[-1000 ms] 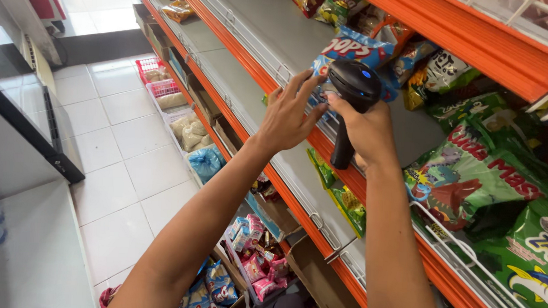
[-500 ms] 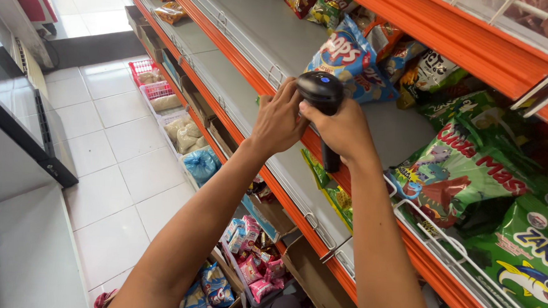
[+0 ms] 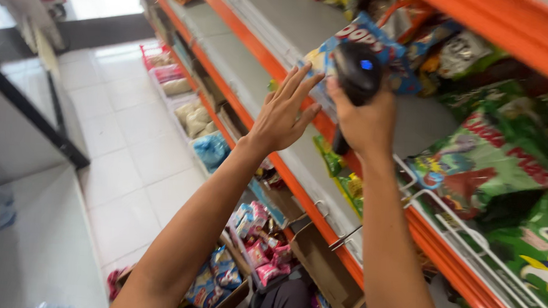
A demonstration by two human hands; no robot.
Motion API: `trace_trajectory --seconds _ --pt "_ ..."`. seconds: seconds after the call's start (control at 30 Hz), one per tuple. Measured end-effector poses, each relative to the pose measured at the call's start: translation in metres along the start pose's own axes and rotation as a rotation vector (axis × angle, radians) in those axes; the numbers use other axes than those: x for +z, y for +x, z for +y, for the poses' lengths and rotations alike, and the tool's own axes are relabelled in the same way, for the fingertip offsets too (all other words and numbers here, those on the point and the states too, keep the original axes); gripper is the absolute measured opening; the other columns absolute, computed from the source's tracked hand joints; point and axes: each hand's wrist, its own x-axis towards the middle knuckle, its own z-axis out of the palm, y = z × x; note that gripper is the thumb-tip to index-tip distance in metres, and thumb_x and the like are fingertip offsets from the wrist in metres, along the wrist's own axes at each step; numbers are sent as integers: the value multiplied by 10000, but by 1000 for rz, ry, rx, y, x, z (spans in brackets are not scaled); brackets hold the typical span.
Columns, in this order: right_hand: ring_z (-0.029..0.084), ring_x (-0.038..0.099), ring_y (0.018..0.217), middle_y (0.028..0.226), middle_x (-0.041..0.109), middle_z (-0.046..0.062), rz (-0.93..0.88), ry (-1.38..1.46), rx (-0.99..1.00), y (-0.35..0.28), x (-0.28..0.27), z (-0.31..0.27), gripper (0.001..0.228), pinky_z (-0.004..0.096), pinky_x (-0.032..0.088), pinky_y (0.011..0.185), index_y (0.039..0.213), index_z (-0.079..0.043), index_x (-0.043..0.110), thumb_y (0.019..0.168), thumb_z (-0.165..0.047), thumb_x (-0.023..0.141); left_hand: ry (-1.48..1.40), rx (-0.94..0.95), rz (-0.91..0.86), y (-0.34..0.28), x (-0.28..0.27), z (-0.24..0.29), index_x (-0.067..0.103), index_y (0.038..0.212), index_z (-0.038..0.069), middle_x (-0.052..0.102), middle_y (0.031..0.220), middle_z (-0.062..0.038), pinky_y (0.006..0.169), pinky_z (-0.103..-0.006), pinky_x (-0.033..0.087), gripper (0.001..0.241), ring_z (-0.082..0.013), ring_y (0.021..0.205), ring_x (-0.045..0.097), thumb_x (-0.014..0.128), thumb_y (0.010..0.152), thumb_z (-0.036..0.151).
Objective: The person takes snack bags and biscuit packages from a cardboard box, scans each item using a handheld barcode scanner, and arranges them onto retail shelves by hand.
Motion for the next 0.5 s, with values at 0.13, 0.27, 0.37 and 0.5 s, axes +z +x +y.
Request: trace_trajectory --seconds 0.13,0.27,0.37,0.5 --pt "110 657 859 993 710 28 -25 108 132 -48 4 -2 246 276 536 781 1135 14 705 971 -120 830 -149 -51 74 -78 -25 -13 458 1526 126 381 1630 -211 1196 -496 389 492 -415 1486 416 537 1091 341" --pt "80 647 854 998 695 -2 -169 214 241 -136 33 11 292 250 547 788 1167 -15 696 912 -88 818 -205 -108 157 -191 -38 -31 539 1448 67 526 1468 -213 1181 -462 441 404 -407 1376 548 466 1122 293" --pt "66 674 921 1067 712 -30 -301 393 559 -217 75 39 384 247 560 811 1197 -57 676 836 -93 802 -248 -356 117 -283 -31 -45 579 1371 65 569 1393 -205 1051 -434 518 382 -337 1152 668 485 1095 312" --pt "98 739 921 1070 799 47 -602 368 742 -327 138 93 283 262 575 848 1144 -29 763 919 -199 789 -288 -620 20 -398 -14 -61 554 1378 43 571 1347 -204 958 -414 552 404 -305 1081 678 484 1087 316"
